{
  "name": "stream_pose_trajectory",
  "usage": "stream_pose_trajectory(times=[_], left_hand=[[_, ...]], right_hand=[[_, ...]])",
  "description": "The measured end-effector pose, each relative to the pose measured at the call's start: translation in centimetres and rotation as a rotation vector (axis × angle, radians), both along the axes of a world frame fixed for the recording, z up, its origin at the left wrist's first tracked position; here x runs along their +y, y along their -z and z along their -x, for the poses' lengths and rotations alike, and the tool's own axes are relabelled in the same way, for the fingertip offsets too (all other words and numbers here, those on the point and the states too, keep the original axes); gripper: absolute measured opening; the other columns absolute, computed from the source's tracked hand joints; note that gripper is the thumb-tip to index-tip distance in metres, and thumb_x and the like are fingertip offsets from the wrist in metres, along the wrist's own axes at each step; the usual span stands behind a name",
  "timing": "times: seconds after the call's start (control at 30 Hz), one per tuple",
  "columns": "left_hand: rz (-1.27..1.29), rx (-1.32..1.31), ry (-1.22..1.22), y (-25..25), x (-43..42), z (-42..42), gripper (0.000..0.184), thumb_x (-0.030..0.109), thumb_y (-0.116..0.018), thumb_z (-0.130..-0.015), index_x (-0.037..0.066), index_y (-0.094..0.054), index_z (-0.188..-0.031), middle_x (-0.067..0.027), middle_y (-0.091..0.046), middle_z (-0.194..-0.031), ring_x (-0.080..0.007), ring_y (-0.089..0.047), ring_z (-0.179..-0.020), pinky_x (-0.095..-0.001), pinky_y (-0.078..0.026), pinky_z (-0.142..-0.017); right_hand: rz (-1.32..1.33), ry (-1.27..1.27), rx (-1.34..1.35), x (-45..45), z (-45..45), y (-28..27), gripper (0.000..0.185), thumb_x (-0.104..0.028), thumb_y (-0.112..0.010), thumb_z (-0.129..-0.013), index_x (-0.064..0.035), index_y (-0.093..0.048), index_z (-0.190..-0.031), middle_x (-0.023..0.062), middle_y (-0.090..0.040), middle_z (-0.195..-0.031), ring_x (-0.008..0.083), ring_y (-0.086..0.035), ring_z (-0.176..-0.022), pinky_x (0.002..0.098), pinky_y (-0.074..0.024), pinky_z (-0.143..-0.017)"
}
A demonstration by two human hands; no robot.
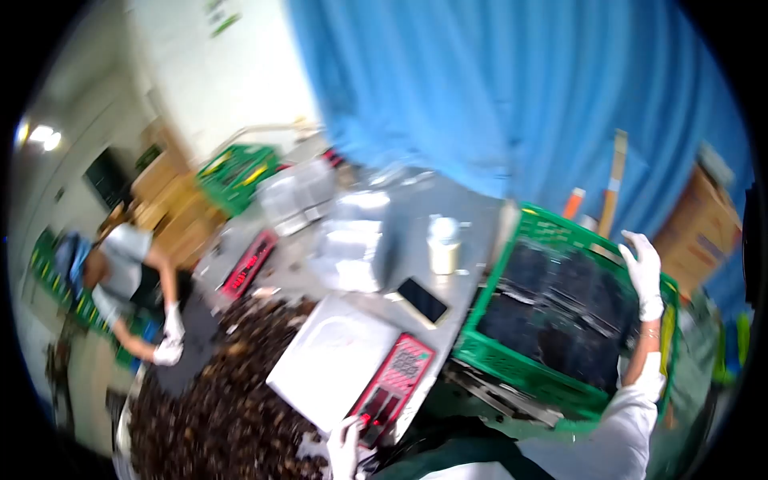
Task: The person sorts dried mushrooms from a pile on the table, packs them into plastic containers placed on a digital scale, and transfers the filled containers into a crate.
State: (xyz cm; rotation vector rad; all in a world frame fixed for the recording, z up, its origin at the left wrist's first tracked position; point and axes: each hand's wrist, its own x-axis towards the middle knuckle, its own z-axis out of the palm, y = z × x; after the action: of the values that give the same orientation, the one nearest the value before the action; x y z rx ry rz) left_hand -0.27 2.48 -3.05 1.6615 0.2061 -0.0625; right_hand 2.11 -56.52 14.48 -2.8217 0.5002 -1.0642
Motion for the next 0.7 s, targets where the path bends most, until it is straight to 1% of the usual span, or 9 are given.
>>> stream_pose_trajectory(times=[0.13, 0.23, 0.4, 0.47, 0.5, 0.53, 0.57, 0.63, 0.7], left_hand=[[0.056, 0.030, -0.050, 0.2, -0.6, 2.0, 0.021, 0.009, -0.054, -0.094, -0.003, -0.059, -0.110, -0.0095, -0.066, -0.101, -0.0133, -0.061, -0.095, -0.0260, -0.047, -0.087], [0.026, -0.005, -0.159, 0.2, -0.8, 3.8, 0.022, 0.009, -0.053, -0.094, -0.003, -0.059, -0.112, -0.0090, -0.066, -0.102, -0.0135, -0.061, -0.096, -0.0262, -0.047, -0.088], [-0.076, 0.003, -0.358, -0.1, -0.2, 7.9, 0.023, 0.012, -0.056, -0.093, 0.001, -0.060, -0.113, -0.0056, -0.067, -0.100, -0.0108, -0.061, -0.095, -0.0246, -0.047, -0.086], [-0.126, 0.029, -0.446, -0.1, 0.0, 10.1, 0.025, 0.015, -0.057, -0.092, 0.003, -0.061, -0.113, -0.0058, -0.068, -0.100, -0.0107, -0.061, -0.094, -0.0252, -0.047, -0.085], [-0.132, 0.072, -0.502, -0.3, -0.1, 11.1, 0.025, 0.016, -0.057, -0.092, 0.003, -0.061, -0.112, -0.0057, -0.067, -0.099, -0.0110, -0.061, -0.093, -0.0254, -0.047, -0.084], [-0.092, 0.096, -0.573, -0.5, -0.3, 11.9, 0.024, 0.016, -0.057, -0.092, 0.003, -0.062, -0.111, -0.0054, -0.067, -0.098, -0.0110, -0.060, -0.091, -0.0251, -0.047, -0.084], [-0.110, 0.089, -0.628, -0.5, -0.5, 12.7, 0.023, 0.015, -0.056, -0.092, 0.003, -0.062, -0.110, -0.0050, -0.067, -0.098, -0.0108, -0.060, -0.091, -0.0247, -0.047, -0.084], [0.024, 0.189, -0.747, -0.7, -1.2, 13.5, 0.022, 0.015, -0.055, -0.092, 0.002, -0.063, -0.108, -0.0047, -0.067, -0.099, -0.0106, -0.061, -0.093, -0.0243, -0.047, -0.084], [-0.032, 0.071, -0.758, 0.8, -1.8, 13.9, 0.022, 0.017, -0.056, -0.092, 0.003, -0.063, -0.108, -0.0080, -0.067, -0.101, -0.0155, -0.063, -0.096, -0.0269, -0.047, -0.086]], right_hand=[[-0.162, -0.559, 0.061, 11.3, -11.4, -1.3, 0.023, -0.014, -0.064, -0.079, -0.0037, -0.065, -0.099, 0.0129, -0.065, -0.093, 0.0293, -0.063, -0.088, 0.0360, -0.0490, -0.077], [-0.223, -0.926, 0.217, 18.4, -20.3, 1.7, 0.021, -0.022, -0.061, -0.083, -0.0069, -0.066, -0.097, 0.0126, -0.066, -0.093, 0.0311, -0.062, -0.086, 0.0370, -0.0490, -0.077], [0.107, -1.046, 0.183, 29.8, -32.2, 8.9, 0.037, -0.025, -0.063, -0.081, -0.0061, -0.057, -0.112, 0.0136, -0.060, -0.105, 0.0332, -0.057, -0.097, 0.0415, -0.0466, -0.082], [0.204, -1.217, 0.017, 33.4, -33.8, 10.5, 0.028, -0.025, -0.063, -0.082, -0.0041, -0.060, -0.100, 0.0152, -0.061, -0.093, 0.0352, -0.057, -0.090, 0.0438, -0.0465, -0.078], [0.279, -1.172, 0.256, 34.6, -34.9, 11.6, 0.020, -0.023, -0.061, -0.083, -0.0043, -0.062, -0.089, 0.0169, -0.061, -0.083, 0.0364, -0.058, -0.084, 0.0453, -0.0466, -0.074], [0.290, -1.271, 0.168, 34.7, -36.7, 14.5, 0.019, -0.023, -0.059, -0.084, -0.0046, -0.061, -0.082, 0.0184, -0.060, -0.077, 0.0375, -0.058, -0.077, 0.0468, -0.0465, -0.071], [0.328, -1.117, 0.216, 35.2, -36.9, 15.3, 0.018, -0.022, -0.059, -0.083, -0.0044, -0.059, -0.078, 0.0192, -0.061, -0.079, 0.0375, -0.059, -0.076, 0.0473, -0.0464, -0.070], [0.128, -1.057, 0.291, 34.8, -38.2, 16.5, 0.016, -0.021, -0.056, -0.083, -0.0053, -0.059, -0.082, 0.0189, -0.062, -0.078, 0.0379, -0.060, -0.079, 0.0489, -0.0463, -0.073], [0.117, -1.054, 0.428, 33.7, -39.3, 16.3, 0.020, -0.025, -0.056, -0.084, -0.0062, -0.062, -0.082, 0.0198, -0.064, -0.080, 0.0387, -0.061, -0.077, 0.0478, -0.0474, -0.071]])
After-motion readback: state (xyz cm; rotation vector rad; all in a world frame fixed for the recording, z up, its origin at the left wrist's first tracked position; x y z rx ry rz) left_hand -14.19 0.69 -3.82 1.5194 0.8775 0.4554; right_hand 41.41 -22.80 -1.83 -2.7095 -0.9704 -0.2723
